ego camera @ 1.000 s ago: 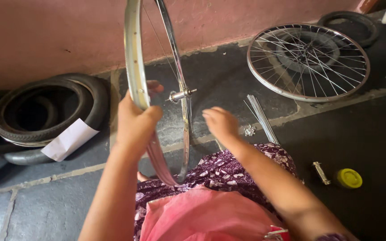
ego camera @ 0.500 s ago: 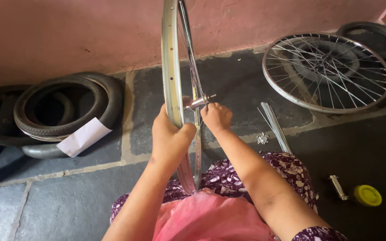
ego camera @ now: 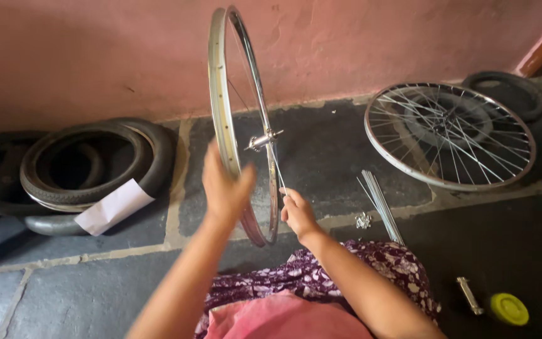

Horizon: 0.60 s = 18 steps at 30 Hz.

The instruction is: The person inserts bicycle spokes into a wheel rim and hub, threading them through holes and securing them with nipples. They work methodically around the rim, adding spokes one by one.

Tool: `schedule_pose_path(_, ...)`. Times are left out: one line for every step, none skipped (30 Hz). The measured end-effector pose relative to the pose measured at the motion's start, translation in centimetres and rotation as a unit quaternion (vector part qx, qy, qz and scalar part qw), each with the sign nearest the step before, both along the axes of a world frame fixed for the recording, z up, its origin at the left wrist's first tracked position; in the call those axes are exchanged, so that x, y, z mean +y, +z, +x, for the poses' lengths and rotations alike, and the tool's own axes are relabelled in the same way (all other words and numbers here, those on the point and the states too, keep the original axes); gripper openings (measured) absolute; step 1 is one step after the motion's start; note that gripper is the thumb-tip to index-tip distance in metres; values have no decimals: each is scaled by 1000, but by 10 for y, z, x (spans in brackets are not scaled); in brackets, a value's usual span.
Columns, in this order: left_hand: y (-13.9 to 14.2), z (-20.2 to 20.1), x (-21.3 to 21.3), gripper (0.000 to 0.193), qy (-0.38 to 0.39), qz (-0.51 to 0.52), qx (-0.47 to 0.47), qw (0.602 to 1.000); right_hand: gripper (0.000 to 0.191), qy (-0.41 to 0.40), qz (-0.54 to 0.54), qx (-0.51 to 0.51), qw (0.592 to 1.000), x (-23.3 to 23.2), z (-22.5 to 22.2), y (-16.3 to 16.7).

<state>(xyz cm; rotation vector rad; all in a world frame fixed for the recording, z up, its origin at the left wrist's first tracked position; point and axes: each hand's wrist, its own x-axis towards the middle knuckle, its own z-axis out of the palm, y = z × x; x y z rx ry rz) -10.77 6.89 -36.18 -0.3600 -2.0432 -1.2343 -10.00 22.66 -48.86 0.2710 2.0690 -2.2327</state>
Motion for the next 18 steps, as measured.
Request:
schedule_pose_path(-21,16,5,59,-45,33,4,998,37,9,-35,-11,999,1,-1,2)
schedule_pose_path(-39,30,10,60,-50,47,-30,997,38,19,-70,-23,997,1,-2,5)
schedule_pose_path(-53,38,14,62,-55,61,-64,995,37,22,-97,-44,994,1,-2,7)
schedule_pose_path(-61,41,15,62,-63,87,-95,990,35,25,-121,-66,990,2,-2,9)
schedule_pose_path(-67,46,16,62,-70,114,-127,983,34,29,-145,-89,985,2,-1,8)
schedule_pose_path(-69,51,15,62,-76,142,-160,974,32,24,-170,-103,980,3,3,8)
schedule_pose_path(-67,54,14,63,-93,143,-149,974,29,21,-194,-117,974,4,8,8)
schedule_pose_path(-63,57,11,63,-109,141,-138,974,27,20,-220,-132,966,6,13,8)
schedule_pose_path(-57,60,9,63,-125,138,-126,974,22,23,-251,-121,960,9,21,8)
schedule_pose_path(-49,65,7,64,-145,136,-84,976,17,25,-284,-108,953,12,29,9)
schedule_pose_path(-42,71,7,64,-164,133,-44,977,15,37,-311,-117,943,18,39,11)
schedule_pose_path(-35,78,6,64,-184,129,-6,974,13,48,-337,-128,931,24,50,12)
schedule_pose_path(-28,87,5,64,-192,141,-48,970,12,54,-319,-148,935,29,60,15)
schedule_pose_path(-24,98,4,64,-201,153,-91,963,11,58,-299,-168,938,35,69,18)
schedule_pose_path(-20,107,4,64,-209,166,-133,954,10,75,-309,-165,934,41,76,21)
schedule_pose_path(-16,114,3,64,-199,139,-132,961,9,91,-318,-162,930,47,83,24)
schedule_pose_path(-16,124,4,65,-190,112,-133,966,9,105,-327,-162,925,51,86,26)
schedule_pose_path(-16,130,7,65,-183,85,-134,970,8,136,-379,-160,901,54,87,28)
